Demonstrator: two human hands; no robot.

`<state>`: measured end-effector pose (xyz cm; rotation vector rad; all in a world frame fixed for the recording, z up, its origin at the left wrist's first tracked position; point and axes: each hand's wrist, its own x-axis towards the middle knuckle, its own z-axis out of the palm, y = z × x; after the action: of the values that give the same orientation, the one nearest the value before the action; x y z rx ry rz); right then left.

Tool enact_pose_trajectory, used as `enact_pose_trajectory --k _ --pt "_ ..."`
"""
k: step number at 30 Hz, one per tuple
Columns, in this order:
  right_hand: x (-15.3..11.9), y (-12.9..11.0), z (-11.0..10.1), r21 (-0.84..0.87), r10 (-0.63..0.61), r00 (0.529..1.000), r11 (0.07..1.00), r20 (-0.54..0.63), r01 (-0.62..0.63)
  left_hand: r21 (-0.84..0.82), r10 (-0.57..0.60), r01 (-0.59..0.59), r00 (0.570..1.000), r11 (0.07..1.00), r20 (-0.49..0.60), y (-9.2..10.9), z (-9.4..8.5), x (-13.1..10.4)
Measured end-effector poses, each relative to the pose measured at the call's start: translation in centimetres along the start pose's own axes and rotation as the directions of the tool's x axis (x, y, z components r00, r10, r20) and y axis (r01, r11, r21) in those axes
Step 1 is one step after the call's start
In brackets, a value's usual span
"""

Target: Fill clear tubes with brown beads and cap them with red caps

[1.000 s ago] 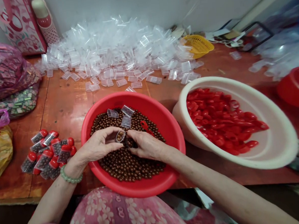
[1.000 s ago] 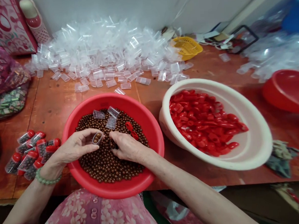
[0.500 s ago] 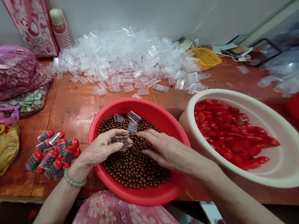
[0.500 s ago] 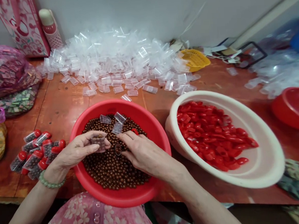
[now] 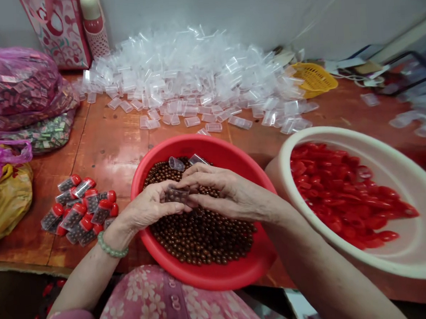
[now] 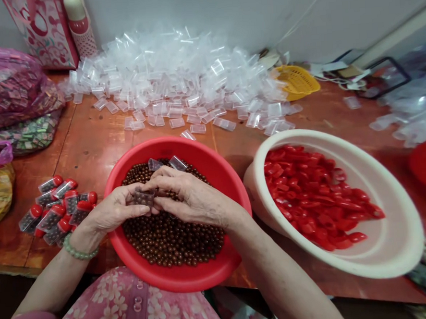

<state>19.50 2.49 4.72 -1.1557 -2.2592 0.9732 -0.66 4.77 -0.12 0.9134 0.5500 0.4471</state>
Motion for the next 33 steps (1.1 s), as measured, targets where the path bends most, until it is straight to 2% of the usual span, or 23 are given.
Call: enact_pose_trajectory --k 5,10,13,18,25,29,33 --pt "0.0 0.7 -0.1 0.094 0.012 1.0 0.996 -0.016 -0.01 -0.05 -0.019 0.021 1.0 0.999 0.022 0.1 -0.1 0.2" --pt "0.2 1.4 0.0 0.186 0.075 0.997 0.98 0.013 -0.076 -0.231 -0.092 0.107 0.993 0.967 0.071 0.6 -0.3 0.1" --pt "0.3 1.7 0.1 0.194 0.084 0.996 0.977 0.01 -0.084 -0.285 -0.113 0.136 0.989 0.949 0.095 0.7 -0.5 0.2" --pt "0.4 1.9 0.4 0.184 0.082 0.996 0.98 -0.025 -0.076 -0.287 -0.098 0.121 0.991 0.95 0.093 0.5 -0.7 0.4" --pt "0.2 2.3 0.7 0.27 0.074 0.996 0.961 -0.043 -0.06 -0.307 -0.075 0.105 0.991 0.946 0.108 0.3 -0.8 0.5" --pt "0.6 2.3 0.5 0.327 0.074 0.997 0.943 -0.009 -0.067 -0.267 -0.093 0.109 0.993 0.957 0.074 0.2 -0.6 0.4" --pt "1.4 2.2 0.4 0.372 0.082 0.994 0.923 0.074 -0.103 -0.222 -0.085 0.092 0.996 0.971 0.041 0.1 -0.5 0.3"
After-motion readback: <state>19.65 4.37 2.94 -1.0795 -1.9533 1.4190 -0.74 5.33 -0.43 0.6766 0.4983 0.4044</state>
